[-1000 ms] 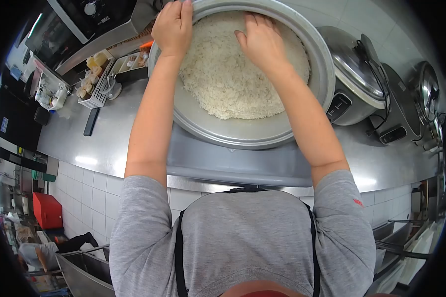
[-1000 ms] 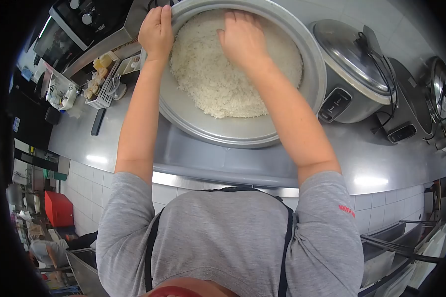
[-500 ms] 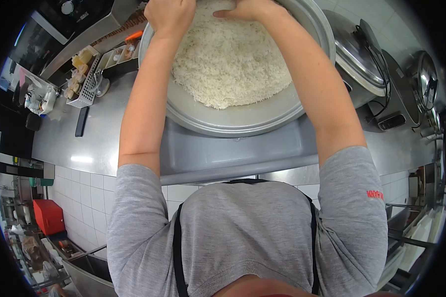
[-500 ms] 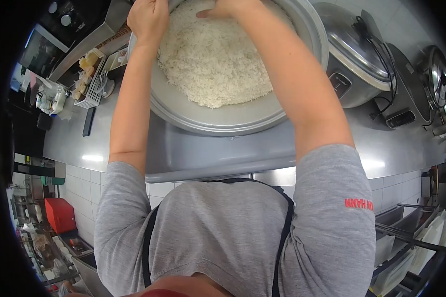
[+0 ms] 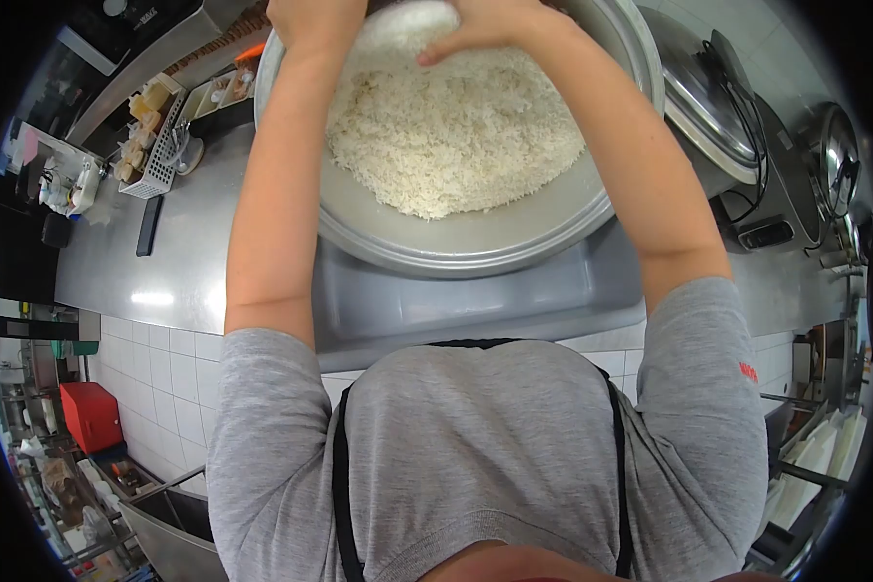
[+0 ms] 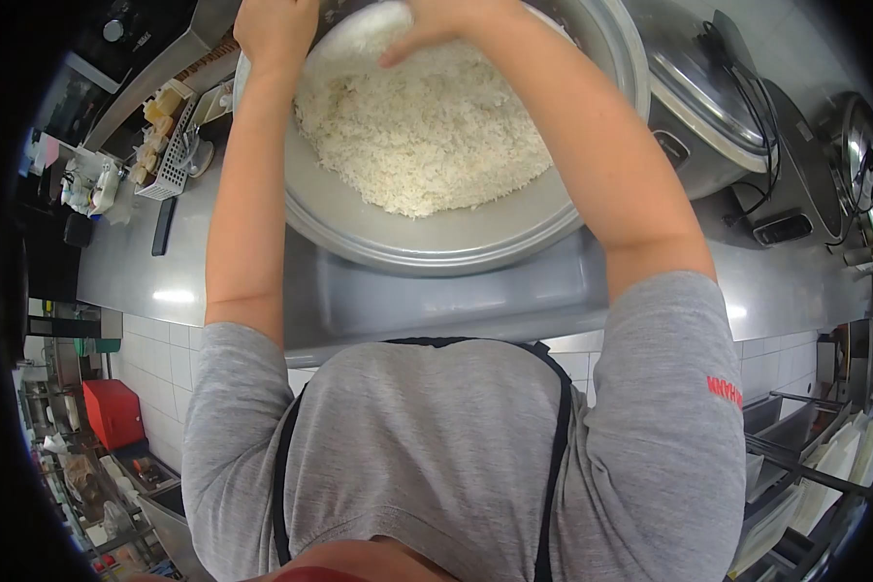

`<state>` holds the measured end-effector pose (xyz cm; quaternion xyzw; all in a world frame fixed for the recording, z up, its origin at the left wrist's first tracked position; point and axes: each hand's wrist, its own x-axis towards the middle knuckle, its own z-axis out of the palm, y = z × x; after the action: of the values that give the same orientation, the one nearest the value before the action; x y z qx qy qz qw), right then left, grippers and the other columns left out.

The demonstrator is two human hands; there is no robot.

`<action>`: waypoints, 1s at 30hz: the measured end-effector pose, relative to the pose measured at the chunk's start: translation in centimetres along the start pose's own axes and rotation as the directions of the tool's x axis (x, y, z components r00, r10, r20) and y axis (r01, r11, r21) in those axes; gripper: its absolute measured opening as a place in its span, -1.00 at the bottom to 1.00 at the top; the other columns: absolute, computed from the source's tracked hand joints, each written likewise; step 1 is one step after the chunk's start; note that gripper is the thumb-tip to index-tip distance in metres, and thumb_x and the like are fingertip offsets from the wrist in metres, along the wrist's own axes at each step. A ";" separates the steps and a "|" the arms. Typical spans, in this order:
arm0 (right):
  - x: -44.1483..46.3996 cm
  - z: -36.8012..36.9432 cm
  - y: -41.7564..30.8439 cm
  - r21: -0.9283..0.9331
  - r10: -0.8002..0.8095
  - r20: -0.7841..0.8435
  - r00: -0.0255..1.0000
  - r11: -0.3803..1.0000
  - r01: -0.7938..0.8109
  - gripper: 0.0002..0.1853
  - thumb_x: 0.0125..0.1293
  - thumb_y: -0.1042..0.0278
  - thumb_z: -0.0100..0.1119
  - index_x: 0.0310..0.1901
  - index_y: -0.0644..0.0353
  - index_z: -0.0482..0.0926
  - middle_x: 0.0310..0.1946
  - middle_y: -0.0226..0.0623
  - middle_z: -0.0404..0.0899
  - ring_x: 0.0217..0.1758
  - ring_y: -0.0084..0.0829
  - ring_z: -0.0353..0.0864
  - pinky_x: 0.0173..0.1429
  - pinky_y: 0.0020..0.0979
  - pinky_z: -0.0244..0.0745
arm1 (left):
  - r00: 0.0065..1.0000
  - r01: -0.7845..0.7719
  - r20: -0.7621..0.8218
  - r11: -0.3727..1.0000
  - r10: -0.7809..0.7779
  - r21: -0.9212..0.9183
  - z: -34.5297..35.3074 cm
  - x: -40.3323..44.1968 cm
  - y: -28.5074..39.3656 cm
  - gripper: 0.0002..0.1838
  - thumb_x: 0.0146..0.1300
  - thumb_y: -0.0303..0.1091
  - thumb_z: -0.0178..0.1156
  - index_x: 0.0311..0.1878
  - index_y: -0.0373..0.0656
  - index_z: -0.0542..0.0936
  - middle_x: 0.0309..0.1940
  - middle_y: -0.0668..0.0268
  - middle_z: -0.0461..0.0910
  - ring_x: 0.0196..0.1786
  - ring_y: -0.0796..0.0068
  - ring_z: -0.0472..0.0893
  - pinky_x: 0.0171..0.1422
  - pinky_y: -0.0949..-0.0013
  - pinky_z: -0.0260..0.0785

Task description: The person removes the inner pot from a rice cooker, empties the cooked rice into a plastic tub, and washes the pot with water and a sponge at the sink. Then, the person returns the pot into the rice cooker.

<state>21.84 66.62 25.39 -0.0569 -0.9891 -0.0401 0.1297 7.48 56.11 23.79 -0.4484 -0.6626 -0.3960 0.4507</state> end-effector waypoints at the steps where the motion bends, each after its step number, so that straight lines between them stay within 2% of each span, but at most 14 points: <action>1: 1.1 1.8 0.7 0.020 -0.002 0.021 1.000 1.000 0.001 -0.17 -0.03 -0.15 0.25 0.15 0.35 0.31 0.11 0.08 0.35 0.22 -0.10 0.30 0.29 -0.22 0.21 | 1.000 0.014 0.025 1.000 -0.014 0.005 1.4 -0.2 -1.3 -0.63 0.23 -0.09 0.02 -0.51 -0.22 0.37 -0.53 0.09 0.40 -0.34 0.06 0.45 -0.27 0.12 0.26; 3: -2.4 4.1 -1.4 -0.055 -0.052 -0.114 0.992 0.997 0.046 -0.33 -0.08 0.01 0.35 0.03 0.22 0.36 -0.04 -0.05 0.45 0.02 -0.10 0.46 0.08 -0.19 0.39 | 1.000 0.002 0.023 1.000 -0.003 0.027 -0.1 -1.8 -0.3 -0.62 0.21 -0.08 0.04 -0.52 -0.23 0.40 -0.52 0.07 0.44 -0.34 0.05 0.46 -0.26 0.10 0.25; 5: -5.4 5.9 -2.3 -0.028 0.029 -0.055 0.998 0.999 -0.030 -0.29 -0.16 0.01 0.40 0.01 0.18 0.36 -0.06 -0.12 0.46 0.02 -0.13 0.45 0.07 -0.21 0.38 | 0.990 0.066 0.119 0.997 -0.071 0.045 0.6 -3.4 0.3 -0.59 0.17 -0.04 0.07 -0.53 -0.24 0.45 -0.51 0.05 0.47 -0.32 0.02 0.49 -0.24 0.09 0.28; 8: -9.2 7.4 -4.0 -0.098 -0.048 -0.233 0.971 0.995 0.025 -0.31 -0.17 0.11 0.42 0.02 0.14 0.35 -0.12 -0.22 0.44 0.02 -0.22 0.42 0.12 -0.23 0.32 | 0.976 0.131 0.171 0.991 -0.134 0.030 0.9 -3.7 1.7 -0.59 0.15 -0.02 0.08 -0.50 -0.23 0.48 -0.48 0.04 0.50 -0.29 0.02 0.50 -0.21 0.11 0.30; 14: -15.7 8.6 -8.4 -0.056 -0.025 -0.254 0.967 0.998 0.011 -0.47 -0.07 0.58 0.09 0.04 0.03 0.38 -0.20 -0.37 0.37 -0.05 -0.38 0.36 0.15 -0.21 0.16 | 0.978 0.064 0.198 0.997 -0.070 0.038 1.2 -3.4 1.8 -0.56 0.17 0.01 0.06 -0.42 -0.27 0.52 -0.44 0.03 0.53 -0.26 0.05 0.53 -0.18 0.13 0.31; 17: -18.1 11.9 -9.1 0.002 -0.028 -0.236 0.971 1.000 0.029 -0.58 0.04 0.44 0.02 0.02 0.01 0.38 -0.20 -0.38 0.37 -0.06 -0.39 0.35 0.11 -0.12 0.21 | 0.959 0.081 0.266 0.993 -0.100 0.083 0.6 -3.3 1.7 -0.56 0.17 0.01 0.06 -0.42 -0.28 0.52 -0.43 0.04 0.53 -0.26 0.04 0.53 -0.18 0.13 0.31; 21: -18.9 12.1 -9.1 -0.052 -0.015 -0.290 0.957 0.999 0.000 -0.51 0.01 0.39 0.10 0.07 -0.03 0.36 -0.18 -0.42 0.37 -0.03 -0.41 0.34 0.17 -0.07 0.17 | 0.958 0.081 0.269 0.995 -0.095 0.062 0.4 -3.3 2.0 -0.56 0.18 0.00 0.05 -0.42 -0.28 0.52 -0.43 0.02 0.53 -0.28 0.04 0.53 -0.19 0.11 0.31; 23: -18.8 10.3 -7.8 0.006 -0.082 -0.027 0.996 0.997 0.082 -0.41 0.03 0.33 0.18 0.17 0.01 0.30 -0.04 -0.35 0.37 0.07 -0.35 0.35 0.26 -0.09 0.15 | 0.935 0.137 0.319 0.987 -0.156 0.079 0.6 -3.0 2.1 -0.55 0.12 0.04 0.12 -0.36 -0.26 0.54 -0.38 0.01 0.55 -0.23 0.06 0.55 -0.15 0.13 0.33; 24: -18.3 9.9 -6.7 0.003 -0.081 -0.031 0.996 0.997 0.081 -0.41 0.03 0.33 0.18 0.17 0.01 0.30 -0.04 -0.35 0.37 0.07 -0.35 0.35 0.26 -0.09 0.15 | 0.936 0.134 0.316 0.988 -0.152 0.078 0.7 -2.9 2.0 -0.55 0.12 0.04 0.12 -0.36 -0.26 0.54 -0.38 0.01 0.55 -0.23 0.06 0.55 -0.15 0.13 0.33; 25: -17.4 9.7 -5.3 0.237 -0.020 -0.003 1.000 0.971 0.020 -0.39 0.05 0.24 0.22 0.19 0.04 0.30 0.02 -0.31 0.37 0.14 -0.31 0.33 0.28 -0.12 0.16 | 0.944 0.100 0.309 0.993 -0.116 0.068 0.8 -2.9 1.9 -0.52 0.07 0.07 0.16 -0.32 -0.26 0.56 -0.35 0.01 0.57 -0.20 0.07 0.55 -0.12 0.15 0.34; 26: -16.1 9.5 -3.6 0.454 0.031 0.039 0.999 0.890 -0.045 -0.36 0.08 0.15 0.26 0.21 0.06 0.29 0.07 -0.28 0.36 0.21 -0.26 0.31 0.31 -0.15 0.17 | 0.950 0.067 0.300 0.996 -0.081 0.057 0.9 -3.0 1.8 -0.49 0.02 0.09 0.21 -0.28 -0.26 0.57 -0.32 0.00 0.58 -0.18 0.08 0.56 -0.09 0.17 0.35; 28: -11.8 9.0 1.5 0.768 0.443 0.002 0.897 0.574 -0.285 -0.39 0.17 0.12 0.18 0.22 0.15 0.27 0.14 -0.18 0.35 0.21 -0.21 0.33 0.27 -0.17 0.25 | 0.917 0.114 0.376 0.991 -0.130 0.064 0.4 -2.3 2.3 -0.47 -0.03 0.11 0.24 -0.26 -0.25 0.58 -0.31 0.01 0.58 -0.17 0.08 0.56 -0.08 0.18 0.36; 29: -9.7 9.4 3.8 0.967 0.561 0.031 0.827 0.194 -0.168 -0.43 0.16 0.05 0.17 0.16 0.16 0.35 0.07 -0.15 0.41 0.14 -0.23 0.40 0.25 -0.21 0.25 | 0.878 0.158 0.446 0.985 -0.175 0.077 0.2 -2.0 2.6 -0.44 -0.07 0.12 0.28 -0.23 -0.25 0.58 -0.30 0.01 0.59 -0.16 0.08 0.57 -0.07 0.20 0.37; 30: -7.4 10.1 5.9 0.979 0.648 0.110 0.754 -0.203 0.032 -0.45 0.15 -0.01 0.15 0.09 0.18 0.43 0.00 -0.12 0.47 0.07 -0.25 0.46 0.24 -0.26 0.26 | 0.879 0.153 0.446 0.986 -0.168 0.071 0.3 -2.0 2.9 -0.44 -0.07 0.12 0.28 -0.23 -0.25 0.58 -0.30 0.01 0.59 -0.16 0.08 0.57 -0.07 0.20 0.37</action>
<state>27.08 72.68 14.12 -0.1891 -0.5644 0.7193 0.3583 10.54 56.76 22.12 -0.4638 -0.7902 -0.3063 0.2582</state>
